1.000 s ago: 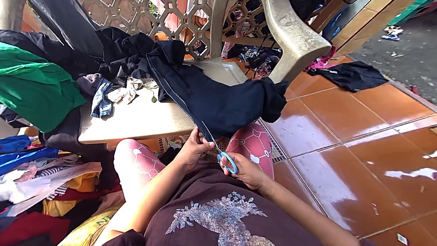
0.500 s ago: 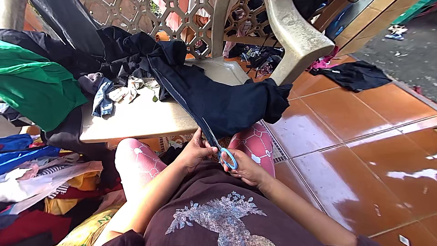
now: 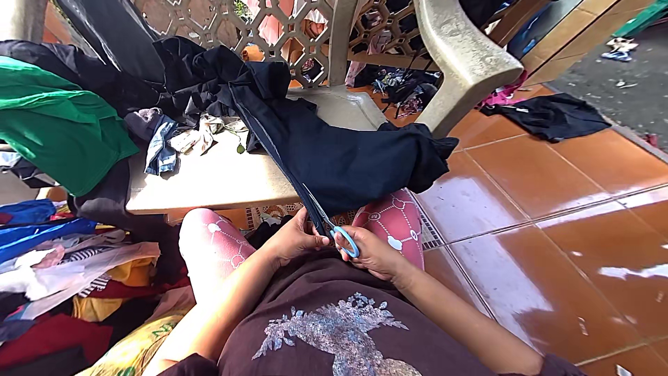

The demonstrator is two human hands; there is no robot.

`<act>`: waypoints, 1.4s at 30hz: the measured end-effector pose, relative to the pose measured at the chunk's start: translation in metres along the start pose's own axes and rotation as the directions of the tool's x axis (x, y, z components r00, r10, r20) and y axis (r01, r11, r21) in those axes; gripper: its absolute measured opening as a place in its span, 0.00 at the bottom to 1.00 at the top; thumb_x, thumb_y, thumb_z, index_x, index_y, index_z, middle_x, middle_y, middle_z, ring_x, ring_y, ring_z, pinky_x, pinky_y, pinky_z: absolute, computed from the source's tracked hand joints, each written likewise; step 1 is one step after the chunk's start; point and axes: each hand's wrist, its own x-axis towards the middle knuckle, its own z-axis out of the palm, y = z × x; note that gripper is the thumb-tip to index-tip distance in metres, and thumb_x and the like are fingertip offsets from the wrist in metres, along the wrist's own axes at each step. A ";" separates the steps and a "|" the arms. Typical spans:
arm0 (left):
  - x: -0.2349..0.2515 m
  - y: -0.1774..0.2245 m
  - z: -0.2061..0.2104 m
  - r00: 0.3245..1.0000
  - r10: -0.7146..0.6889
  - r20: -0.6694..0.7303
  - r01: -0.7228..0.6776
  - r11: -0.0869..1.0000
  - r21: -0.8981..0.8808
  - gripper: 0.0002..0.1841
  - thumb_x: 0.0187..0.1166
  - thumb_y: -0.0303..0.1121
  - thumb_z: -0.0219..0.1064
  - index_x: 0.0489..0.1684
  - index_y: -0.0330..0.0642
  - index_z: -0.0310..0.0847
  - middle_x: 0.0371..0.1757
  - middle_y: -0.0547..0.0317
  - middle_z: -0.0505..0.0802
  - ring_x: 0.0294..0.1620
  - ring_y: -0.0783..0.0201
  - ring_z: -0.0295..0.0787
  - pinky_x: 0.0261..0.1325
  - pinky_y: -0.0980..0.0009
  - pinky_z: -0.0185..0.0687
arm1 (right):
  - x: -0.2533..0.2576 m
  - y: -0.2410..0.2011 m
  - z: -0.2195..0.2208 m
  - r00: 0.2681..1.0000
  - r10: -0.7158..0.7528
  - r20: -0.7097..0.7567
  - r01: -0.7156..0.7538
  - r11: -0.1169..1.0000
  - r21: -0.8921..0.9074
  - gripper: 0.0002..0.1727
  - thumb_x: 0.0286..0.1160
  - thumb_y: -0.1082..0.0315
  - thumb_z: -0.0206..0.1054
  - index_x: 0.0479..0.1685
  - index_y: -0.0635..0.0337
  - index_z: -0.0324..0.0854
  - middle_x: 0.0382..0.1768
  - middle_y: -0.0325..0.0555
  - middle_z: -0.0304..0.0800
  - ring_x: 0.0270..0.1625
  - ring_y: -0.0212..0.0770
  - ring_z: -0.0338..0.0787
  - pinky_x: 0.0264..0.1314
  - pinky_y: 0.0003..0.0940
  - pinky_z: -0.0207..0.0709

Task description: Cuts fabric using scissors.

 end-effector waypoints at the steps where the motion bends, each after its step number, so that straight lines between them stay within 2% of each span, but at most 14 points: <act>1: 0.001 0.002 -0.007 1.000 -0.015 0.024 0.014 0.999 0.032 0.42 0.67 0.17 0.72 0.82 0.38 0.49 0.49 0.60 0.88 0.45 0.72 0.89 0.57 0.73 0.86 | 0.000 0.001 0.000 1.000 0.004 -0.006 -0.004 1.000 -0.007 0.10 0.90 0.64 0.56 0.36 0.53 0.73 0.18 0.26 0.74 0.13 0.17 0.64 0.16 0.11 0.55; 3: 0.004 0.008 -0.018 1.000 0.005 0.004 -0.005 0.997 0.072 0.41 0.68 0.22 0.73 0.83 0.33 0.51 0.56 0.57 0.88 0.54 0.72 0.88 0.64 0.71 0.84 | 0.000 0.002 -0.001 1.000 0.012 -0.017 -0.012 1.000 -0.020 0.10 0.89 0.65 0.56 0.36 0.54 0.73 0.18 0.27 0.74 0.14 0.17 0.64 0.16 0.12 0.56; 6: 0.010 0.019 -0.025 0.980 0.042 -0.193 -0.031 0.998 0.059 0.25 0.80 0.32 0.64 0.74 0.33 0.65 0.58 0.56 0.87 0.54 0.70 0.85 0.59 0.71 0.81 | 0.003 0.003 -0.001 0.999 0.026 -0.031 -0.027 0.998 -0.048 0.10 0.89 0.65 0.57 0.36 0.54 0.73 0.18 0.27 0.74 0.15 0.18 0.66 0.17 0.12 0.57; 8: 0.016 0.022 -0.027 0.949 0.034 -0.313 -0.043 0.999 -0.021 0.14 0.89 0.33 0.56 0.64 0.34 0.73 0.48 0.58 0.87 0.46 0.70 0.85 0.53 0.71 0.81 | 0.004 0.003 0.000 0.999 0.026 -0.038 -0.029 0.997 -0.068 0.10 0.89 0.65 0.58 0.36 0.54 0.73 0.18 0.27 0.74 0.15 0.18 0.67 0.18 0.13 0.58; 10: 0.023 0.022 -0.026 0.910 0.033 -0.413 -0.078 0.993 -0.092 0.07 0.86 0.25 0.60 0.54 0.34 0.77 0.39 0.59 0.87 0.36 0.71 0.84 0.46 0.74 0.83 | 0.005 0.004 0.000 0.999 0.024 -0.041 -0.027 0.997 -0.072 0.10 0.89 0.65 0.59 0.36 0.54 0.74 0.18 0.27 0.74 0.15 0.18 0.67 0.18 0.13 0.58; 14: 0.024 0.016 -0.028 0.898 0.075 -0.434 -0.148 0.980 -0.136 0.12 0.81 0.17 0.61 0.61 0.31 0.74 0.41 0.57 0.89 0.37 0.70 0.87 0.48 0.73 0.84 | 0.006 0.003 0.000 0.999 0.038 -0.018 -0.039 0.999 -0.037 0.10 0.89 0.65 0.58 0.36 0.55 0.74 0.18 0.28 0.75 0.14 0.18 0.65 0.16 0.12 0.56; 18: 0.021 0.006 -0.032 0.916 0.117 -0.383 -0.192 0.968 -0.164 0.23 0.80 0.17 0.62 0.75 0.36 0.67 0.36 0.61 0.88 0.36 0.70 0.86 0.48 0.73 0.84 | 0.010 -0.003 0.003 0.996 0.068 0.059 -0.069 0.998 -0.001 0.10 0.92 0.63 0.53 0.40 0.55 0.73 0.20 0.28 0.76 0.13 0.17 0.62 0.15 0.11 0.54; 21: 0.019 0.004 -0.032 0.939 0.137 -0.315 -0.197 0.966 -0.167 0.33 0.79 0.17 0.61 0.85 0.39 0.54 0.36 0.61 0.88 0.38 0.70 0.87 0.52 0.72 0.84 | 0.018 -0.004 0.006 0.994 0.071 0.085 -0.073 0.997 0.014 0.11 0.93 0.61 0.51 0.42 0.54 0.72 0.21 0.29 0.76 0.13 0.16 0.62 0.15 0.10 0.53; 25: 0.019 0.002 -0.033 0.946 0.153 -0.284 -0.211 0.959 -0.187 0.40 0.79 0.18 0.60 0.91 0.41 0.41 0.37 0.60 0.87 0.39 0.69 0.88 0.55 0.70 0.85 | 0.023 -0.003 0.009 0.996 0.042 0.073 -0.041 0.999 -0.015 0.12 0.93 0.61 0.51 0.40 0.55 0.71 0.20 0.29 0.75 0.13 0.17 0.62 0.16 0.11 0.54; 27: 0.020 0.000 -0.034 0.947 0.154 -0.280 -0.215 0.956 -0.200 0.42 0.79 0.18 0.60 0.92 0.42 0.36 0.36 0.60 0.86 0.39 0.69 0.88 0.55 0.70 0.84 | 0.024 -0.001 0.010 0.998 0.020 0.057 -0.019 1.000 -0.025 0.11 0.93 0.61 0.52 0.39 0.54 0.72 0.20 0.28 0.74 0.14 0.18 0.63 0.16 0.12 0.55; 33: 0.018 -0.002 -0.038 0.955 0.149 -0.258 -0.208 0.953 -0.219 0.42 0.79 0.18 0.60 0.92 0.45 0.36 0.39 0.60 0.87 0.41 0.68 0.89 0.57 0.69 0.84 | 0.024 0.004 0.008 0.998 -0.018 0.057 0.018 1.000 0.006 0.10 0.89 0.65 0.56 0.36 0.53 0.74 0.18 0.26 0.75 0.15 0.17 0.68 0.18 0.11 0.59; 37: 0.015 -0.002 -0.043 0.962 0.151 -0.227 -0.205 0.950 -0.235 0.42 0.78 0.17 0.59 0.92 0.45 0.36 0.39 0.60 0.88 0.41 0.68 0.89 0.58 0.69 0.85 | 0.026 -0.002 0.008 0.991 0.043 0.125 -0.048 0.998 0.036 0.14 0.93 0.62 0.51 0.36 0.54 0.74 0.18 0.28 0.77 0.13 0.17 0.64 0.14 0.11 0.55; 39: 0.014 -0.002 -0.045 0.967 0.152 -0.203 -0.198 0.953 -0.229 0.44 0.78 0.17 0.60 0.92 0.45 0.33 0.38 0.60 0.88 0.41 0.67 0.90 0.58 0.68 0.86 | 0.031 -0.002 0.007 0.983 0.044 0.179 -0.060 0.995 0.083 0.16 0.95 0.57 0.45 0.39 0.53 0.73 0.20 0.28 0.77 0.13 0.16 0.64 0.15 0.09 0.56; 42: 0.012 -0.002 -0.045 0.972 0.154 -0.178 -0.190 0.959 -0.210 0.47 0.76 0.18 0.61 0.93 0.45 0.30 0.37 0.61 0.88 0.41 0.68 0.90 0.59 0.68 0.86 | 0.037 -0.004 0.009 0.981 0.041 0.192 -0.064 0.991 0.117 0.17 0.95 0.56 0.44 0.40 0.53 0.72 0.21 0.29 0.77 0.13 0.16 0.64 0.15 0.09 0.57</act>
